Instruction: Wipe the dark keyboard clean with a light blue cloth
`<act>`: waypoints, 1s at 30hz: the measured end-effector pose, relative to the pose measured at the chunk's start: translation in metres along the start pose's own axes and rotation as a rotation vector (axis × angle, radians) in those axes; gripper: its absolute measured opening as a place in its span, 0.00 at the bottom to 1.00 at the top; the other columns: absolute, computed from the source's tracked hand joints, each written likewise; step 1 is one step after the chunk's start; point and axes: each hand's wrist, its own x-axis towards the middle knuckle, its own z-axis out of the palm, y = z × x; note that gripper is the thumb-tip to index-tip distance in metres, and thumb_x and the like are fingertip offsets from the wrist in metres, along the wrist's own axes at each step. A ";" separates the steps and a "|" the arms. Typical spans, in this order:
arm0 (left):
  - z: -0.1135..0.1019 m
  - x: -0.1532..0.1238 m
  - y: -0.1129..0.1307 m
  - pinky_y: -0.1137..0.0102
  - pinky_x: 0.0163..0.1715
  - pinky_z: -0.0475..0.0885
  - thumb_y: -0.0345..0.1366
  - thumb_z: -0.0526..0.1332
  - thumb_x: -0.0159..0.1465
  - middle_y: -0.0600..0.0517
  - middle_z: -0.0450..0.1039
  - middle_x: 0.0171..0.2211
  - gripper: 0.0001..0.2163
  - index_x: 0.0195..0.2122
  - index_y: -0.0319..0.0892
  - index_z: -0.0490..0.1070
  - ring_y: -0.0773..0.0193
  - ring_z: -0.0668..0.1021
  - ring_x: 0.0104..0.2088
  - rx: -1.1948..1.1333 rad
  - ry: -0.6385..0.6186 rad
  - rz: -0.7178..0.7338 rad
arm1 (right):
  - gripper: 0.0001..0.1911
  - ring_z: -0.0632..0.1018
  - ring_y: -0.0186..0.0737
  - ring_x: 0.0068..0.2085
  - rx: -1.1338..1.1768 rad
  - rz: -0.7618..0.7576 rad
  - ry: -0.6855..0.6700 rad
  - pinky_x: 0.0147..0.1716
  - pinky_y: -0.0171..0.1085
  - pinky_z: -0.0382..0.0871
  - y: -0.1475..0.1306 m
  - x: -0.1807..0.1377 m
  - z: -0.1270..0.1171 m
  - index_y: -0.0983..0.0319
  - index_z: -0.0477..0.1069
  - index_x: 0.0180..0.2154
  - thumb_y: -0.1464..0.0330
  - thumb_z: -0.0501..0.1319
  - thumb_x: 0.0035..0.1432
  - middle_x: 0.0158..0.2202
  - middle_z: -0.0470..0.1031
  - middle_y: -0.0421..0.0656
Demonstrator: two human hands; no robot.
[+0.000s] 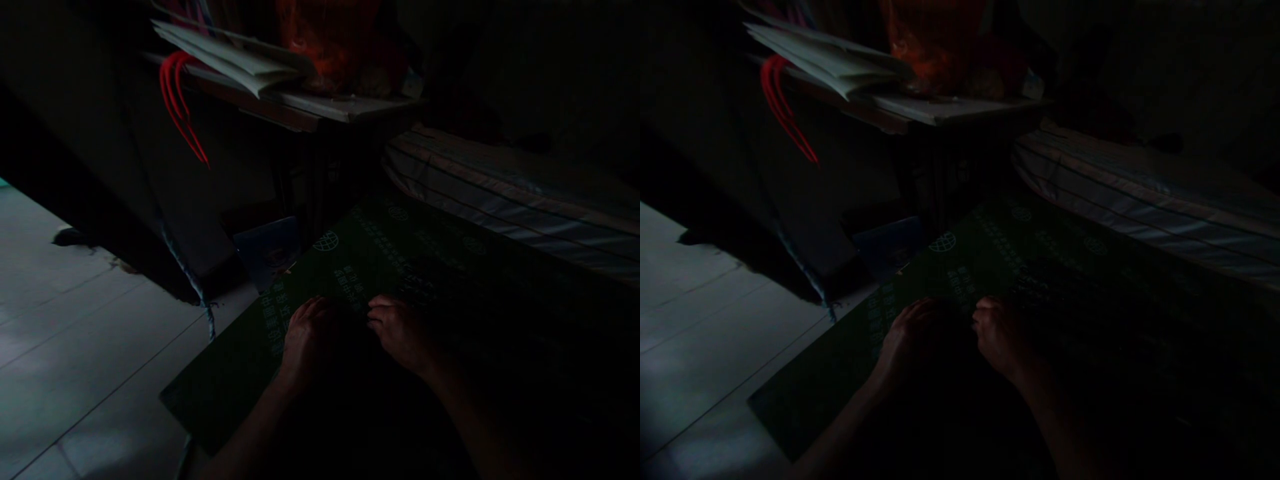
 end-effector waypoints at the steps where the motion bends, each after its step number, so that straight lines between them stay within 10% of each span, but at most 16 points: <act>1: 0.001 0.000 0.000 0.54 0.52 0.72 0.31 0.56 0.62 0.44 0.77 0.47 0.10 0.39 0.40 0.78 0.52 0.76 0.50 0.001 0.013 0.002 | 0.09 0.76 0.40 0.45 0.003 0.008 -0.006 0.47 0.36 0.68 0.000 0.000 0.000 0.62 0.77 0.28 0.75 0.59 0.56 0.43 0.77 0.46; 30: 0.002 -0.001 -0.001 0.53 0.51 0.72 0.31 0.56 0.62 0.45 0.77 0.47 0.10 0.39 0.41 0.78 0.51 0.76 0.51 0.015 0.012 0.006 | 0.08 0.75 0.36 0.36 0.014 0.101 -0.084 0.35 0.32 0.63 -0.007 0.004 -0.008 0.64 0.72 0.25 0.76 0.60 0.55 0.34 0.75 0.43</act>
